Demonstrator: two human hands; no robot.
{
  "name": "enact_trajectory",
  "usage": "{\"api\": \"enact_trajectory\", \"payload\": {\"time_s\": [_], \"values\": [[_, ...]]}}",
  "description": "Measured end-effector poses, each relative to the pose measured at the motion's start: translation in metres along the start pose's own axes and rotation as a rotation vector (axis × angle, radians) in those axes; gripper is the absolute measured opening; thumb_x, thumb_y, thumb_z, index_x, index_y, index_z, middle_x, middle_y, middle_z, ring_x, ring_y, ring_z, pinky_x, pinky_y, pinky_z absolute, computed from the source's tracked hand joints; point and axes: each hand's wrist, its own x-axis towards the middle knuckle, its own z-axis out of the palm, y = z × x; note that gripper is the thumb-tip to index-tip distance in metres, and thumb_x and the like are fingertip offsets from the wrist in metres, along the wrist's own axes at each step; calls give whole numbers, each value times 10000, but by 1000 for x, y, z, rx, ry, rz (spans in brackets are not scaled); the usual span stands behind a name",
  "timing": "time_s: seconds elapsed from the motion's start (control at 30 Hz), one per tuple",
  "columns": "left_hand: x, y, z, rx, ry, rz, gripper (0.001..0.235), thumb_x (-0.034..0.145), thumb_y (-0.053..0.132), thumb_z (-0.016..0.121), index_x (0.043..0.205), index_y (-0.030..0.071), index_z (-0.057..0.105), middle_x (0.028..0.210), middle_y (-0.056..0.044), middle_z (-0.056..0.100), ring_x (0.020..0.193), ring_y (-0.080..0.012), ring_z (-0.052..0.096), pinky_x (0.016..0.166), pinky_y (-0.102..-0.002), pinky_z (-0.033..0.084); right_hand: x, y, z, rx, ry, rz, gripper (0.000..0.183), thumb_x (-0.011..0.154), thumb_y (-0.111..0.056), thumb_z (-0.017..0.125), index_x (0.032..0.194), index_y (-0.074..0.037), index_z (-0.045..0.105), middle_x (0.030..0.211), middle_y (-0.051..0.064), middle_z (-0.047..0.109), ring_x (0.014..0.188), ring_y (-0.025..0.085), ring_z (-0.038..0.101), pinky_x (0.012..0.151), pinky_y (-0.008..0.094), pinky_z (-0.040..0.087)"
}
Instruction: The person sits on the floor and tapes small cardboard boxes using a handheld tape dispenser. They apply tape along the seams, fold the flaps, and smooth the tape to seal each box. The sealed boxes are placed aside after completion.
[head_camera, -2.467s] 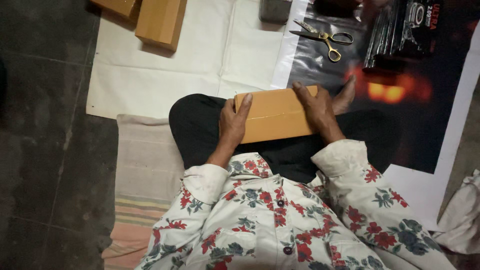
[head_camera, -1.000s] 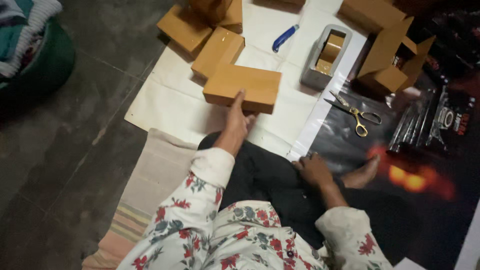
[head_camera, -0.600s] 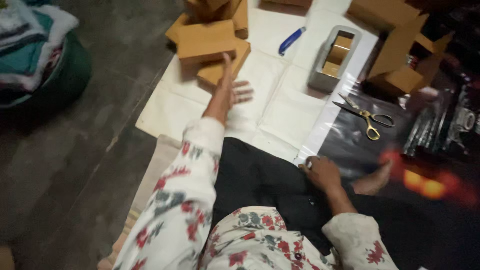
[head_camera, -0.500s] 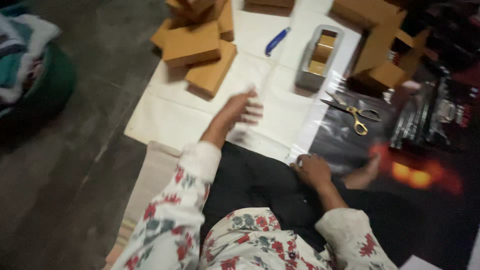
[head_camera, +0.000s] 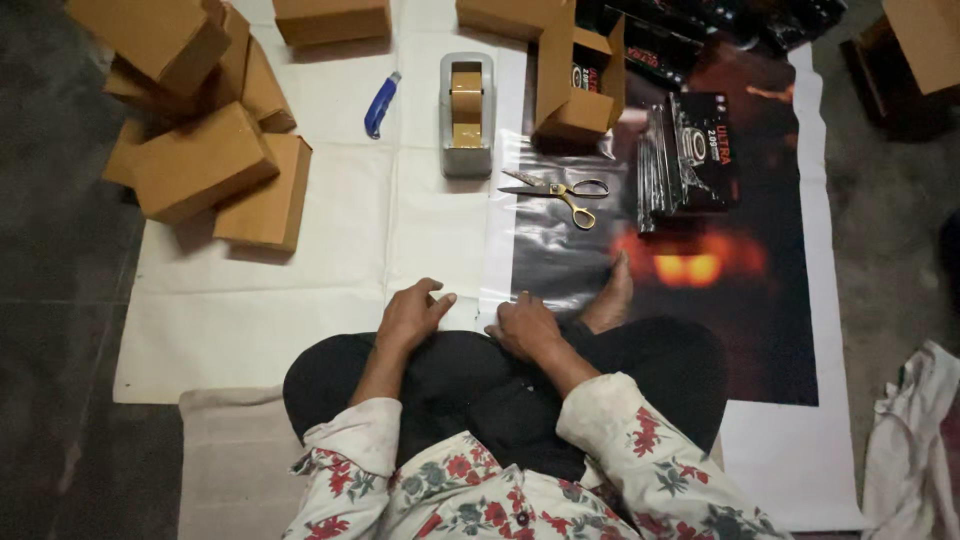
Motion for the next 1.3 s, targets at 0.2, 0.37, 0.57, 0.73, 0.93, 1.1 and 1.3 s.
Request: {"api": "enact_trajectory", "payload": {"time_s": [0.2,0.37,0.57,0.73,0.93,1.1,1.3], "values": [[7,4,6,113,-100,-29,500,887,500,689,1174,91,709,1000,-169,755,985,-342,714,867,-444,551,-5,-3,-8,-18,-30,26,487,893,-485,692,1103,-45,702,1207,304,603,1136,468,588,933,556,510],[10,-1,8,168,-125,-30,495,896,507,691,1138,76,721,1042,-188,754,1058,-354,687,937,-441,529,-1,-6,-6,-16,-38,34,420,888,-470,689,1056,-86,716,1248,281,575,1166,457,558,938,564,491],[10,-2,13,214,-150,-16,505,906,509,677,1153,70,699,1094,-175,735,1078,-347,676,936,-454,521,-6,2,3,-34,7,-54,387,924,-474,635,1046,-114,707,1176,255,610,1111,439,593,937,540,506],[11,1,16,225,-140,9,502,898,516,680,1130,71,700,1081,-180,733,1066,-354,675,911,-469,524,1,5,2,-14,-22,-38,399,893,-469,647,1108,-137,699,1150,257,618,1072,444,601,914,539,505],[17,-3,4,48,-126,-39,526,889,542,658,1138,80,700,1032,-191,760,1053,-359,685,924,-462,527,14,-2,0,-120,-24,-100,444,892,-486,667,1075,-83,697,1064,255,648,990,428,647,852,534,532],[24,-11,14,110,-103,-24,535,888,539,666,1129,63,707,1075,-201,736,1065,-374,676,924,-471,521,12,3,14,-137,37,-142,416,900,-471,655,1010,-72,693,1009,238,651,962,417,651,833,527,542],[24,-17,20,143,-134,-30,533,885,531,665,1145,67,702,1085,-185,742,1073,-357,683,928,-452,527,13,0,21,-154,42,-97,457,895,-449,681,1073,-28,688,1159,356,605,1110,512,592,892,557,530]]}}
